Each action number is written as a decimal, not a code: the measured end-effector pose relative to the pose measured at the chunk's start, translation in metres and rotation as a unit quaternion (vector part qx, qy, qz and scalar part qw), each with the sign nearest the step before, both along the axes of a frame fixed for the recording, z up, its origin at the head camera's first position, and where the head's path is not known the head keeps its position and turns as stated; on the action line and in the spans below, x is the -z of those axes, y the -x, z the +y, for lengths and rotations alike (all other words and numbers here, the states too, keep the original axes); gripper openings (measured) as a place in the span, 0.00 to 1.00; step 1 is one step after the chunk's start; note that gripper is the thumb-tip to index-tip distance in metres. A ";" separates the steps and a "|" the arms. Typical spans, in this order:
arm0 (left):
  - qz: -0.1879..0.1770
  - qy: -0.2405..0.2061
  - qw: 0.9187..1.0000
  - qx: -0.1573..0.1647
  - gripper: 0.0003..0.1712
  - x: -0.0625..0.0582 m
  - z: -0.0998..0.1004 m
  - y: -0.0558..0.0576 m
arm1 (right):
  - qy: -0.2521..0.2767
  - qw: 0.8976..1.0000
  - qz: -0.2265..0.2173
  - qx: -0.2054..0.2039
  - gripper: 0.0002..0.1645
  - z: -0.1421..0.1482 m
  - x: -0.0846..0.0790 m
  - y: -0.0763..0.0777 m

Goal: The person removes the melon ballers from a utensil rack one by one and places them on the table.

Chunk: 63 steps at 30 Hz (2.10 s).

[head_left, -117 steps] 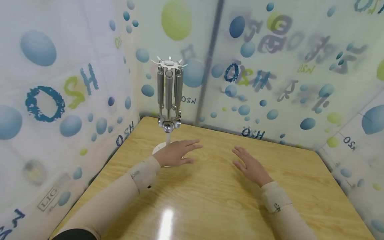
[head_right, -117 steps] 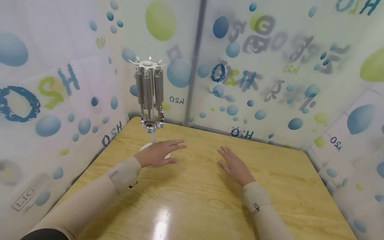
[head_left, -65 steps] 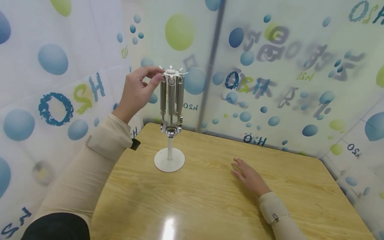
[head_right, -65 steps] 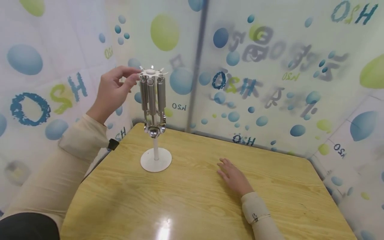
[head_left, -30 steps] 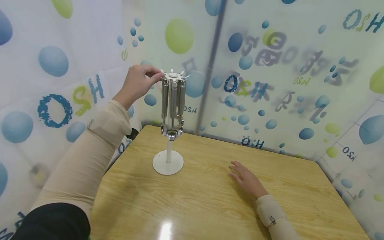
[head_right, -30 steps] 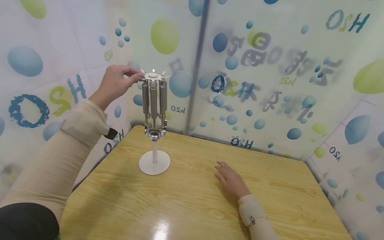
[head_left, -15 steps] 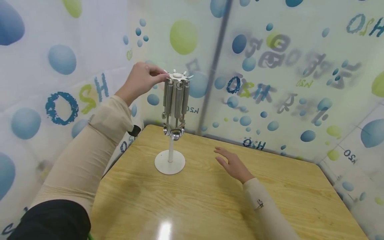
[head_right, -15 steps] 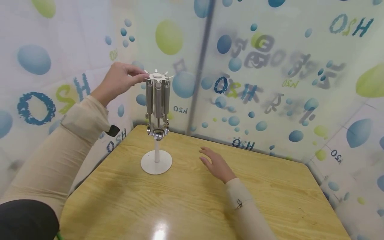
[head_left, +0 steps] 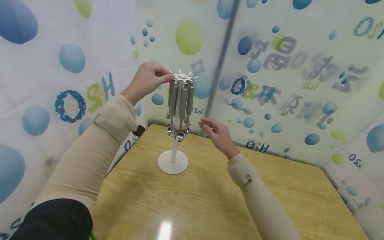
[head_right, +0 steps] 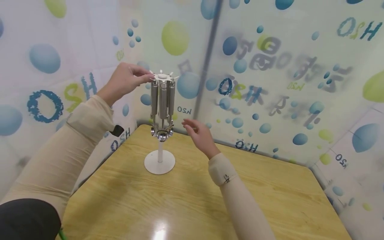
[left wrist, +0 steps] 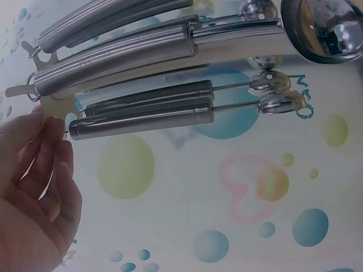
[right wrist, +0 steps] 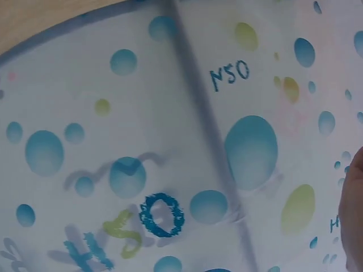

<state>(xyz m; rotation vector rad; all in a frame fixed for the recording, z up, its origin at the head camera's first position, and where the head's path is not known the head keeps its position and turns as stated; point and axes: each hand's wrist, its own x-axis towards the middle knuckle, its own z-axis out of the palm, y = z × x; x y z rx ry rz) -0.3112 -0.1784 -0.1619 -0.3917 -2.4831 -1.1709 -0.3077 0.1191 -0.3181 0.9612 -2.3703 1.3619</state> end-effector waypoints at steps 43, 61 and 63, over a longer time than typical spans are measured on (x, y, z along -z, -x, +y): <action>0.042 0.018 0.999 0.012 0.19 0.001 0.002 0.000 | 0.172 0.980 -0.099 -0.018 0.30 -0.066 -0.085 0.004; 0.045 0.017 0.999 0.018 0.18 0.004 -0.002 0.000 | 0.157 0.985 -0.077 -0.001 0.30 -0.056 -0.087 0.000; 0.046 0.019 0.999 0.019 0.18 0.004 -0.002 0.000 | 0.159 0.984 -0.076 -0.003 0.30 -0.054 -0.087 0.000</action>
